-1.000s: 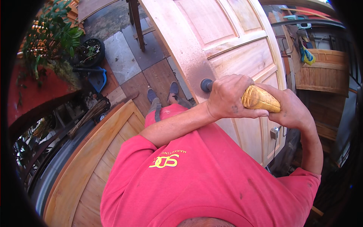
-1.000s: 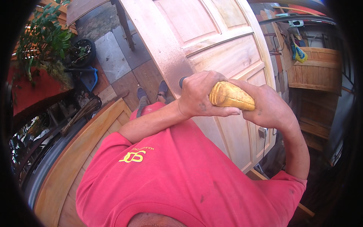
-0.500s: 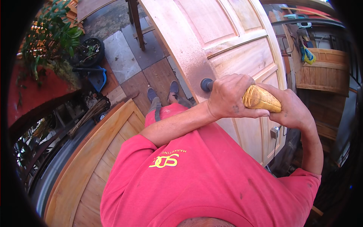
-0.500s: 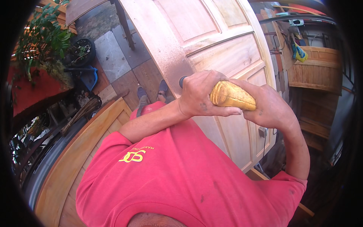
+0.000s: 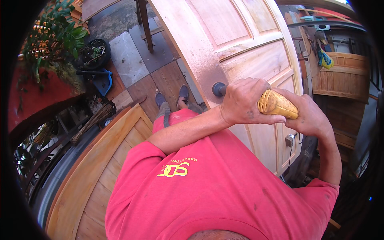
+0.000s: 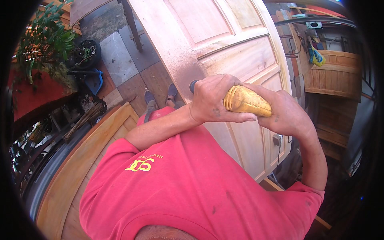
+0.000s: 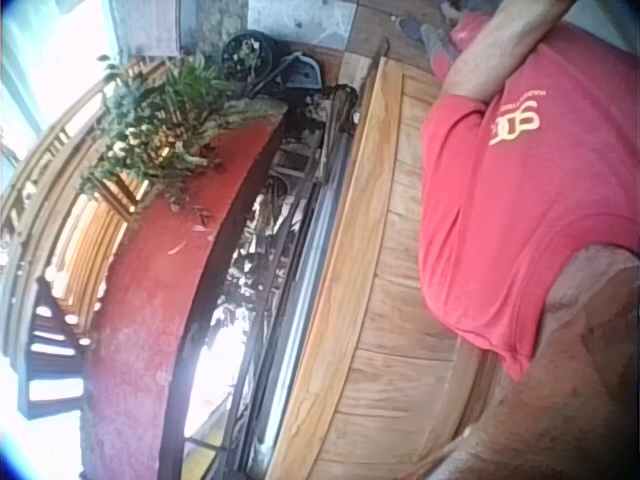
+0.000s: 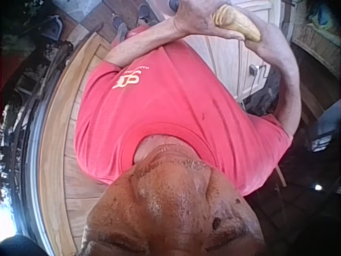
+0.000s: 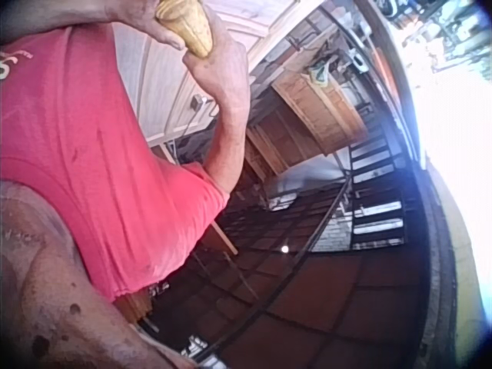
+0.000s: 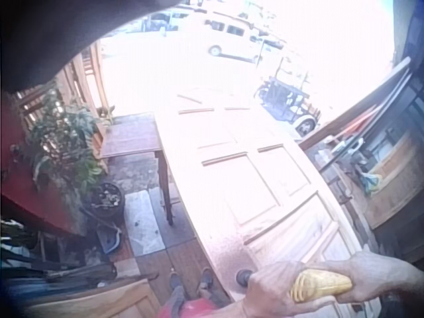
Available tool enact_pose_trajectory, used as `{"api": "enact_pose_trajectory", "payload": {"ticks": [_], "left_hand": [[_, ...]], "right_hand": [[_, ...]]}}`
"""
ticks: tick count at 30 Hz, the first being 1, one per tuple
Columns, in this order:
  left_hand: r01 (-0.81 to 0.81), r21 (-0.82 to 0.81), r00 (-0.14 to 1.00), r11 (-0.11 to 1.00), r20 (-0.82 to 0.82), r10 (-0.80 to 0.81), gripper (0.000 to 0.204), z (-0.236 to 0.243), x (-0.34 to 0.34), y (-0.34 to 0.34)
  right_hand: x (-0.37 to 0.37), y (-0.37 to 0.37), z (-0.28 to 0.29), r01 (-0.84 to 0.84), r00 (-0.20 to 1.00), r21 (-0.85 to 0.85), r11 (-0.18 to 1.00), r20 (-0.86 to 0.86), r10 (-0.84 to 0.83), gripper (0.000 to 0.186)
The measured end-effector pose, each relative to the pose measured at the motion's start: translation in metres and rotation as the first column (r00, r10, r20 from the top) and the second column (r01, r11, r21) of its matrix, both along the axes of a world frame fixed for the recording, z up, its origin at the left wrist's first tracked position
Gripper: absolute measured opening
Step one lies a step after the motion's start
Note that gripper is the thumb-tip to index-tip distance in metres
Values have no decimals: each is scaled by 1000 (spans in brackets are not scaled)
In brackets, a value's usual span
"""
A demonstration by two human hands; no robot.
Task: Drilling a hole in a wooden door using a power drill with a hole-saw attachment.
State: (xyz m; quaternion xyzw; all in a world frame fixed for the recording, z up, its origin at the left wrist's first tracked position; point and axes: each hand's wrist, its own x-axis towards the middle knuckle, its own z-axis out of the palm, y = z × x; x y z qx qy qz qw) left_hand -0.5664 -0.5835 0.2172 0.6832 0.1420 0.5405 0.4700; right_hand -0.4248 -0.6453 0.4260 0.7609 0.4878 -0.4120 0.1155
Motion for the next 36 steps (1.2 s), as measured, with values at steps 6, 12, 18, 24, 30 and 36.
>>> {"api": "enact_pose_trajectory", "payload": {"ticks": [6, 12, 18, 24, 30, 36], "left_hand": [[1, 11, 1000, 1000, -17, -1, 74, 1, -1, 1], [9, 12, 1000, 1000, -20, -8, 74, 1, -1, 2], [7, 1, 1000, 1000, -17, -7, 74, 1, 1, 0], [-2, -6, 1000, 1000, -3, 2, 76, -1, 2, -1], [-4, -2, 1000, 1000, -5, 4, 76, -2, 2, -2], [-4, 0, 1000, 1000, -5, 4, 77, -2, 2, -2]], "right_hand": [[2, -1, 0, -14, 1000, 4, 1000, 8, 14, 81], [2, -1, -1, -8, 1000, 8, 1000, 3, 8, 80], [2, -2, -1, -4, 1000, 8, 1000, 1, 4, 82], [0, -2, 0, 7, 1000, 3, 1000, -1, -7, 80], [-1, -1, -1, 1, 1000, 6, 1000, 0, -1, 80], [0, -3, -2, -2, 1000, 2, 1000, 10, 2, 80]]}}
